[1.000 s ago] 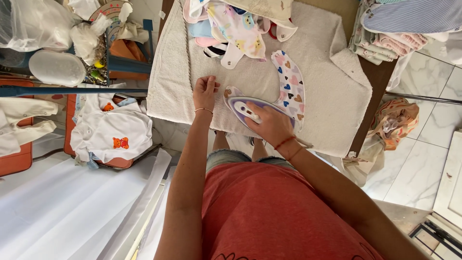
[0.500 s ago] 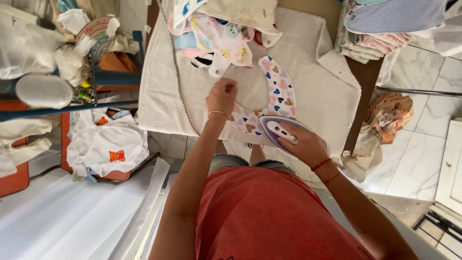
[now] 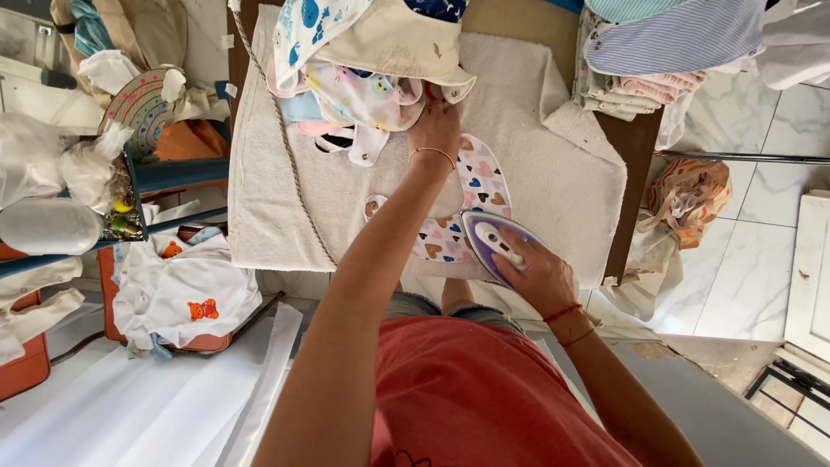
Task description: Ironing baby bibs on an ironing board
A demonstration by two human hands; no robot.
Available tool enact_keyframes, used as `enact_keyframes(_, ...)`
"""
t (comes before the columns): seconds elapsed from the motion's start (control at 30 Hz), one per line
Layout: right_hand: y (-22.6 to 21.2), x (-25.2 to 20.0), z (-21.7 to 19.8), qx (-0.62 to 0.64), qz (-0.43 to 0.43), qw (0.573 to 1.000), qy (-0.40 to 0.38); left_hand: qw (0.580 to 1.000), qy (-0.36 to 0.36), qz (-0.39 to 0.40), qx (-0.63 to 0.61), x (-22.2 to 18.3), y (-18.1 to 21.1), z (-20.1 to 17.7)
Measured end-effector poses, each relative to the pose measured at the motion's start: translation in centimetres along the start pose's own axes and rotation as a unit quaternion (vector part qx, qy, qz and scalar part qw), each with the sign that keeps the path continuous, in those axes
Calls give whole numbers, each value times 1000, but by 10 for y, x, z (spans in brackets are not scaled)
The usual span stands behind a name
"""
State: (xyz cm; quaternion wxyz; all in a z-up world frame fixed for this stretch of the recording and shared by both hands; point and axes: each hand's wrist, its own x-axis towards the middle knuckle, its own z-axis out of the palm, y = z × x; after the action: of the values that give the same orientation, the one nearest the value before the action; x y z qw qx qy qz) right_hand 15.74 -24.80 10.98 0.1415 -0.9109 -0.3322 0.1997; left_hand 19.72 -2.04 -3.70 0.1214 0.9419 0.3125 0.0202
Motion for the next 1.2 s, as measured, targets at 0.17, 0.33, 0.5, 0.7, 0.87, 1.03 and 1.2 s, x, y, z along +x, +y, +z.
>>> enact_keyframes(0.17,-12,18,-7,62,92,993,37,970,-184,66,-148,11,-5,-35)
enact_keyframes(0.33,-16,38,-3,22,52,998,3,983,-118,113,-87,17,-27,-16)
enact_keyframes(0.5,-25,79,5,16,90,995,-26,970,-179,13,-162,16,-36,-71)
enact_keyframes(0.7,-33,133,1,8,85,995,-51,962,-192,-85,-172,15,-38,-75)
enact_keyframes(0.87,-72,95,-47,44,162,980,-106,967,-217,-99,-92,6,-24,-105)
enact_keyframes(1.03,-40,27,-19,37,147,984,-93,949,-292,-71,-99,13,-29,-43)
enact_keyframes(1.2,-24,21,-4,25,126,991,-42,936,-317,-64,-137,24,-40,-54)
